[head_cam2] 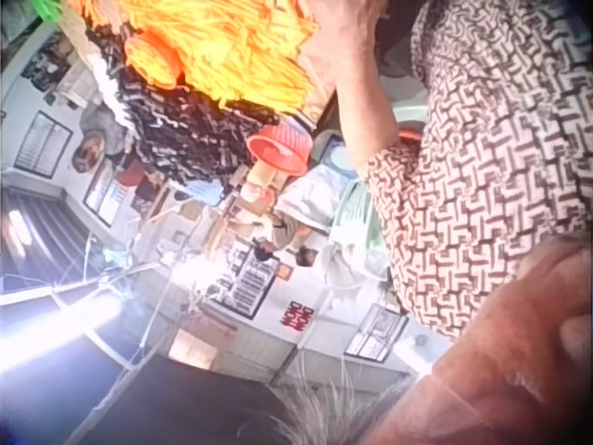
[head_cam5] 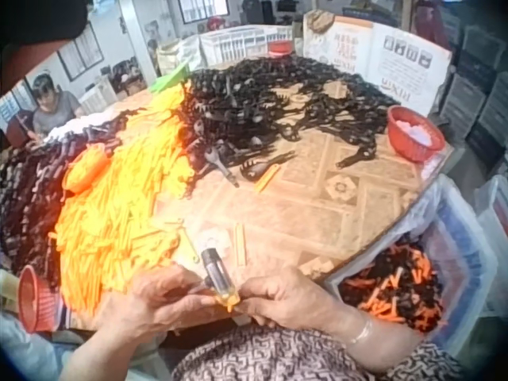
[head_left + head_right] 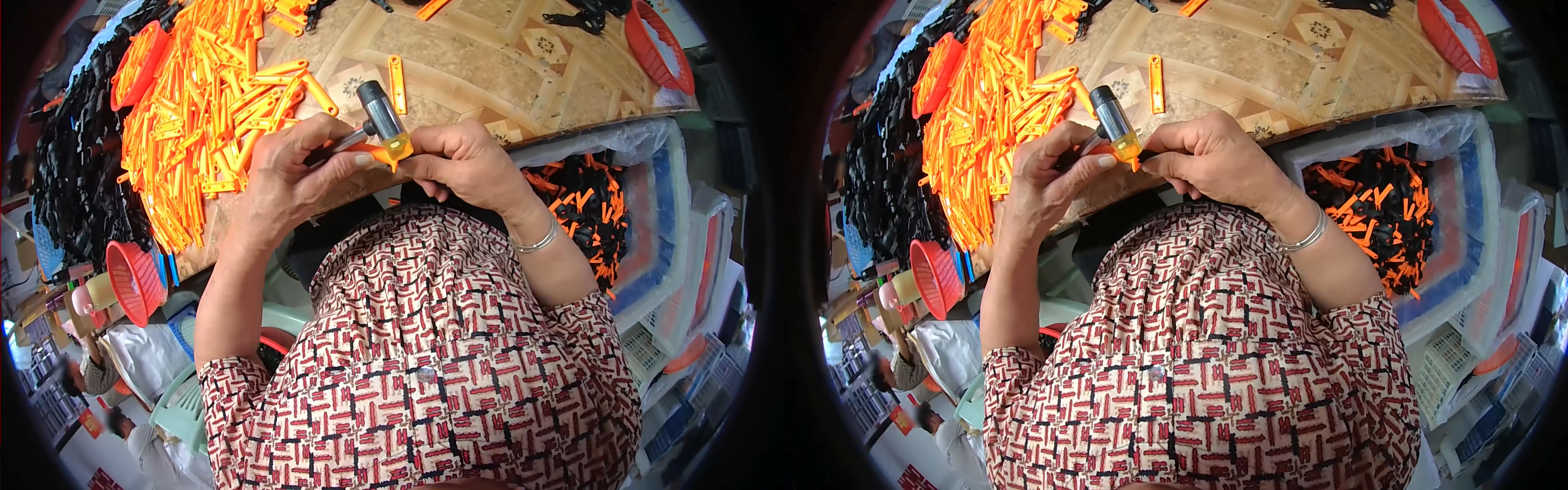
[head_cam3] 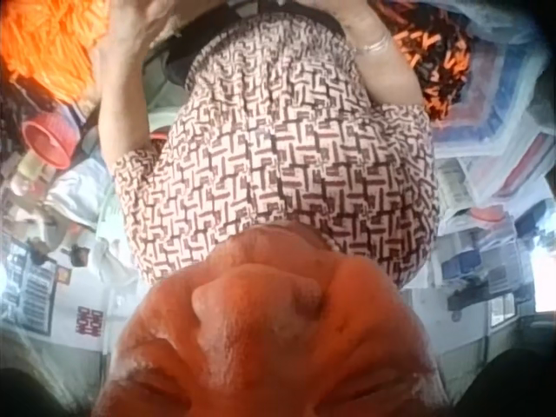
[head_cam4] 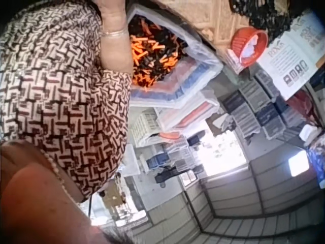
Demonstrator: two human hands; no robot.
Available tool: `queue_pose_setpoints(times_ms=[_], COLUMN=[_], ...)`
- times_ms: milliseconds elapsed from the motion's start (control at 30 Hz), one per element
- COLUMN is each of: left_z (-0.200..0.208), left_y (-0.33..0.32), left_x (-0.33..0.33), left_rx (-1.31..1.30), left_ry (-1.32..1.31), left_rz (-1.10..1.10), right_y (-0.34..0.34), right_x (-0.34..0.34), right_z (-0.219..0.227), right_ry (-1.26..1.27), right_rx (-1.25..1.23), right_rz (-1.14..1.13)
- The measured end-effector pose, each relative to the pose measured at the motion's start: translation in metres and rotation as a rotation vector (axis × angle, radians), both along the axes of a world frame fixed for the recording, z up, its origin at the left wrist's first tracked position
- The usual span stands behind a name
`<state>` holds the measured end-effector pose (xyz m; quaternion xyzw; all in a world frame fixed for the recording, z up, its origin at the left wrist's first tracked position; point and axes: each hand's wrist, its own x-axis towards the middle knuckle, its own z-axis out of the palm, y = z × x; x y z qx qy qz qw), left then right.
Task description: The person assembles small plastic components by inserting orange plastic handles into black plastic heads. They use a small hammer to tap the handles into place, ensuring a secure fit. The person works at a wooden table, handling the parts one by one and placing the finished items on the table.
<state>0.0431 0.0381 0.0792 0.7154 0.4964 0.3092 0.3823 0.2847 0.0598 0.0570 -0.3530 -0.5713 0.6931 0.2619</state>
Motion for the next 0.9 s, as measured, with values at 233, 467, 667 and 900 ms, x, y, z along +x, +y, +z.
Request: queue_pose_setpoints(times_ms=[233, 467, 667, 900], left_z=[0.02, 0.026, 0.022, 0.024], left_y=[-0.011, -0.015, -0.024, -0.032], left_x=[-0.015, -0.009, -0.001, 0.013], left_rx=[-0.157, 0.083, 0.176, 0.251], left_ry=[-0.127, 0.106, 0.194, 0.33], left_rz=[0.049, -0.019, 0.044, 0.139], right_y=[-0.02, -0.023, -0.02, -0.017], right_x=[-0.006, -0.007, -0.004, -0.002], right_z=[0.005, 0.005, 0.01, 0.006], right_ry=[-0.004, -0.024, -0.064, -0.063], right_rx=[-0.023, -0.027, 0.024, 0.048], right_rz=[-0.032, -0.044, 0.016, 0.022])
